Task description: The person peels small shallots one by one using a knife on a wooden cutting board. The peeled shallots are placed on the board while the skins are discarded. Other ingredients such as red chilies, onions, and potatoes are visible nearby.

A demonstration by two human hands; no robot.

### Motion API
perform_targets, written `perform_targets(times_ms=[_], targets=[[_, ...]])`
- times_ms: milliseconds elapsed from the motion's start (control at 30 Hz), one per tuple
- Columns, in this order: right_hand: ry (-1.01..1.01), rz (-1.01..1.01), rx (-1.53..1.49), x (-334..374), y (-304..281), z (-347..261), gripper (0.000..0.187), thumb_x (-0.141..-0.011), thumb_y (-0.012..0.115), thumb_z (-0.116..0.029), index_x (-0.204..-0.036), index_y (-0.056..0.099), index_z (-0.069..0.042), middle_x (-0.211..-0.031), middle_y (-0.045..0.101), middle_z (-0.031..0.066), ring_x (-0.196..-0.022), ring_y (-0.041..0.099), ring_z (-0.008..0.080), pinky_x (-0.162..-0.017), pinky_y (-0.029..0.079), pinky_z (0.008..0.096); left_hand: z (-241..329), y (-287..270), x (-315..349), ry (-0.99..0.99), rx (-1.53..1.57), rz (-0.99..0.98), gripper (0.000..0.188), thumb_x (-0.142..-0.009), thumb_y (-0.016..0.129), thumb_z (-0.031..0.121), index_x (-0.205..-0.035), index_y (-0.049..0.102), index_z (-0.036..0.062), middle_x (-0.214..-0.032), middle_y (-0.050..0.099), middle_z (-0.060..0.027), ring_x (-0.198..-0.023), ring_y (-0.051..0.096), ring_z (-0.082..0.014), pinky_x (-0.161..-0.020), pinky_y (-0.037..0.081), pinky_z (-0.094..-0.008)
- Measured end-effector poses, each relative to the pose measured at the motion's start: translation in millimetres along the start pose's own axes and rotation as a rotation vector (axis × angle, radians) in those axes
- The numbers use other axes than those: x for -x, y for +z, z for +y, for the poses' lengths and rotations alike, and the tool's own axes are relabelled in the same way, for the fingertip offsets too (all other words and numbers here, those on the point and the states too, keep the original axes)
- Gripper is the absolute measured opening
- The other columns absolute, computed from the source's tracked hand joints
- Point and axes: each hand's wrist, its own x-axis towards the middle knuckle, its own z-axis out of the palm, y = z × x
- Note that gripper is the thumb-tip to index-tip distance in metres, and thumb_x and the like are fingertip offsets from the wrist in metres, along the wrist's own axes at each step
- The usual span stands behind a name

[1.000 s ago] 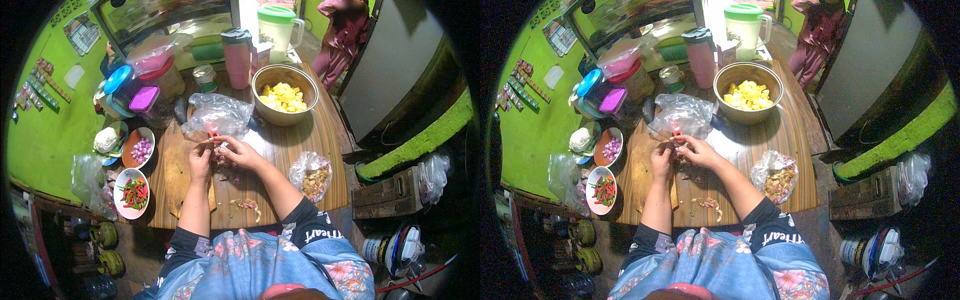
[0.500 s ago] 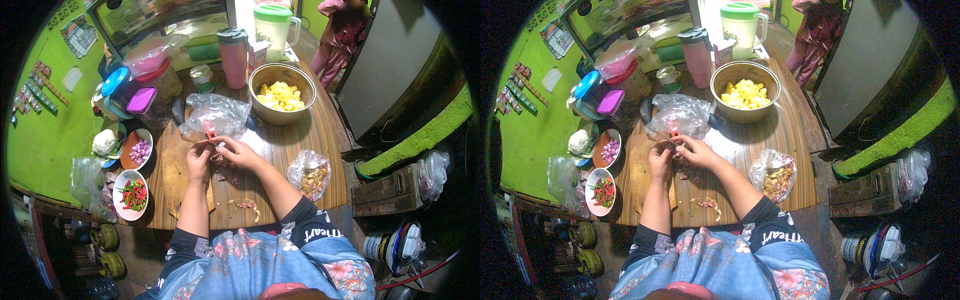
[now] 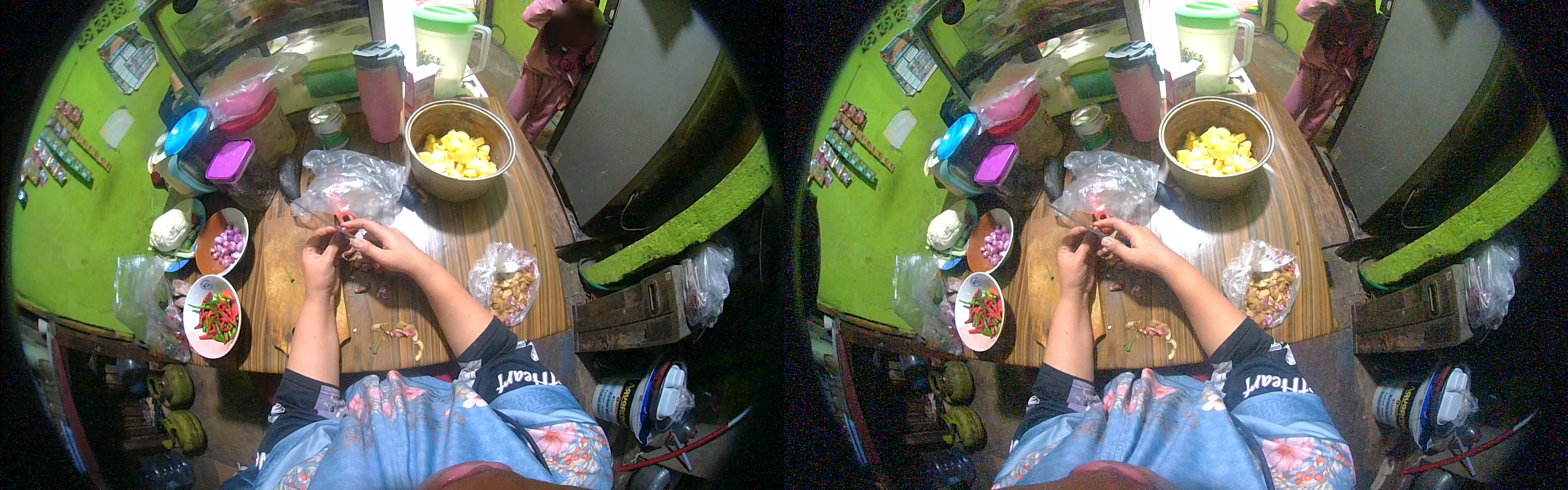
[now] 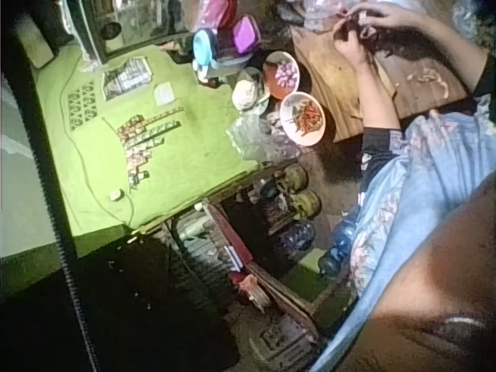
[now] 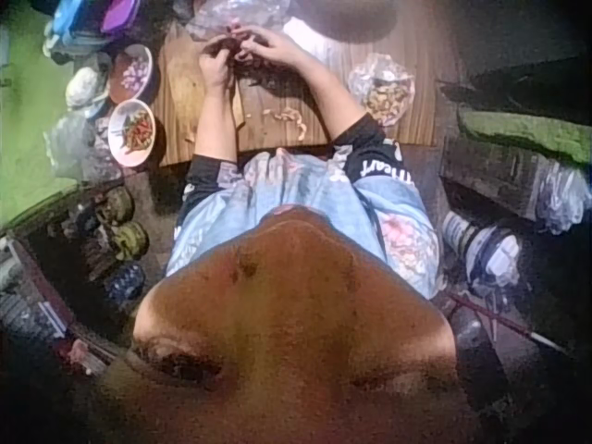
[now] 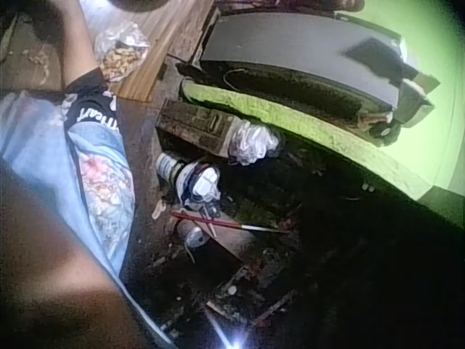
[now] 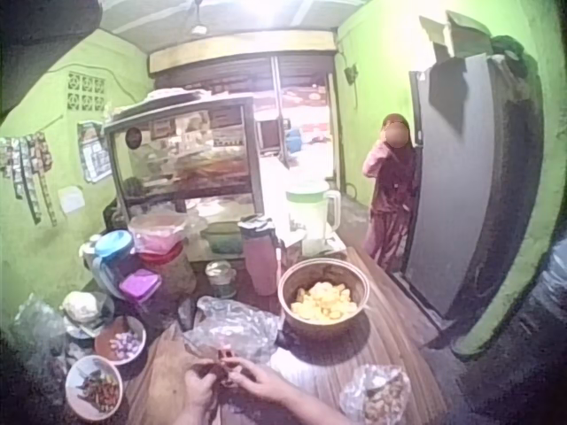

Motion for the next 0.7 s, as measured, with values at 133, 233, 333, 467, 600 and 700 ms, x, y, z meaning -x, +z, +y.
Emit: perform_targets(times_ms=[133, 233, 333, 467, 600, 700], targets=[[-0.018, -0.018, -0.089, -3, 2, 12, 0.035, -0.089, 0.05, -0.023, -0.121, 0.048, -0.009, -0.093, 0.062, 0.0072, -0.085, 0.06, 0.0133, -0.078, 0.047, 0.0284, 4, 5, 1, 0.016, 0.031, -0.015, 0.015, -0.083, 0.055, 0.0, -0.097, 0.055, 0.0029, -0.094, 0.061, -0.0108, -0.082, 0.061, -0.0206, -0.07, 0.052, -0.0318], [-0.067, 0.007, -0.18, -10, 6, 35, 0.036, -0.091, 0.047, -0.023, -0.124, 0.046, -0.008, -0.092, 0.062, 0.0034, -0.083, 0.057, 0.0095, -0.078, 0.047, 0.0262, 12, 14, 3, -0.019, 0.064, 0.021, 0.014, -0.083, 0.054, -0.001, -0.097, 0.056, -0.0001, -0.09, 0.061, -0.0093, -0.078, 0.061, -0.0176, -0.07, 0.051, -0.0285], [0.077, 0.042, -0.318, -9, 3, 42, 0.038, -0.093, 0.046, -0.024, -0.126, 0.045, -0.005, -0.089, 0.058, -0.0009, -0.081, 0.053, 0.0066, -0.075, 0.045, 0.0222, 13, 12, 2, -0.069, 0.064, 0.012, 0.015, -0.084, 0.056, 0.003, -0.098, 0.055, -0.003, -0.087, 0.061, -0.011, -0.073, 0.061, -0.0166, -0.064, 0.052, -0.0266], [0.123, -0.026, -0.538, -3, -1, 23, 0.036, -0.093, 0.044, -0.023, -0.125, 0.045, -0.005, -0.092, 0.056, -0.0011, -0.077, 0.051, 0.0058, -0.068, 0.045, 0.0202, 17, 20, 4, -0.057, 0.08, 0.035, 0.013, -0.083, 0.057, 0.002, -0.096, 0.057, -0.0008, -0.085, 0.061, -0.0091, -0.072, 0.06, -0.0143, -0.066, 0.051, -0.0265], [0.058, -0.006, -0.437, -5, 2, 25, 0.035, -0.092, 0.046, -0.025, -0.121, 0.046, -0.005, -0.093, 0.056, -0.0004, -0.072, 0.05, 0.0046, -0.064, 0.044, 0.0191, 25, 25, 9, -0.069, 0.119, 0.054, 0.012, -0.082, 0.059, 0.003, -0.093, 0.058, 0.0011, -0.083, 0.062, -0.0075, -0.071, 0.059, -0.0132, -0.066, 0.051, -0.0251], [0.094, -0.055, -0.42, -6, -1, 24, 0.036, -0.092, 0.046, -0.025, -0.122, 0.045, -0.005, -0.097, 0.056, 0.0009, -0.079, 0.051, 0.0065, -0.07, 0.044, 0.0212, 28, 26, 8, -0.057, 0.112, 0.032, 0.011, -0.082, 0.059, 0.003, -0.093, 0.058, 0.0015, -0.084, 0.062, -0.0073, -0.07, 0.059, -0.0128, -0.065, 0.05, -0.0242]])
